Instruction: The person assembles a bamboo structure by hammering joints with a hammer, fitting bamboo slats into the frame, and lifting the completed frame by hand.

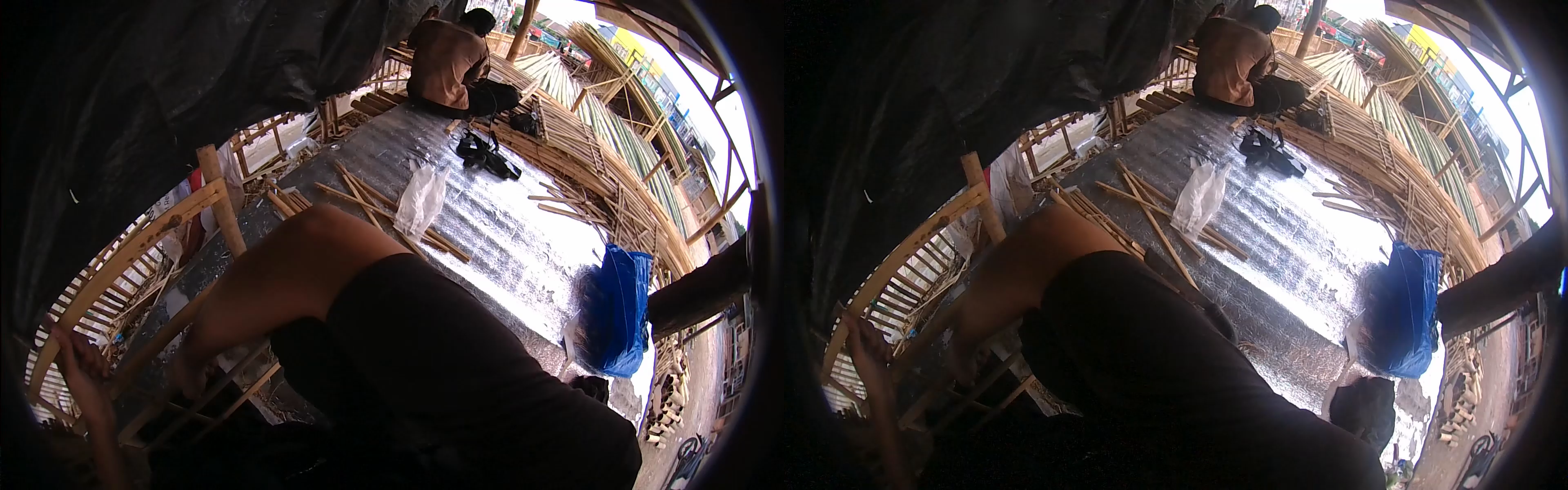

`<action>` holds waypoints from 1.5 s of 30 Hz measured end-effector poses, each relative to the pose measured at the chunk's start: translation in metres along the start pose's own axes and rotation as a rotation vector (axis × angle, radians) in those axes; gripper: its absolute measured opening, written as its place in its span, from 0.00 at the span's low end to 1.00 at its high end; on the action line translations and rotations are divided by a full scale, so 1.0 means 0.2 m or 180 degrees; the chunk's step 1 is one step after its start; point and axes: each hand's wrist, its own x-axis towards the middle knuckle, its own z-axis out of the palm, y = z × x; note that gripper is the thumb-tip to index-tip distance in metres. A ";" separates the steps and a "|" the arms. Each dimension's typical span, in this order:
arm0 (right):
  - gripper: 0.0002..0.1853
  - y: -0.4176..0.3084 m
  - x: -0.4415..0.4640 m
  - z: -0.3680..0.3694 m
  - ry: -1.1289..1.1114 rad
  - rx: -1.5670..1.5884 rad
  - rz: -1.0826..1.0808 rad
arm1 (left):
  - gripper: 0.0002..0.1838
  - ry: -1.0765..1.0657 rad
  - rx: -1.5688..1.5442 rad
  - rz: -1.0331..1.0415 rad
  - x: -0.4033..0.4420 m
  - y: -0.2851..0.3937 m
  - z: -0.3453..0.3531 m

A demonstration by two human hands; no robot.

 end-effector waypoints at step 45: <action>0.10 0.08 0.09 0.08 0.0083 0.0253 0.0246 | 0.30 0.0159 0.0104 -0.0074 0.07 -0.11 0.02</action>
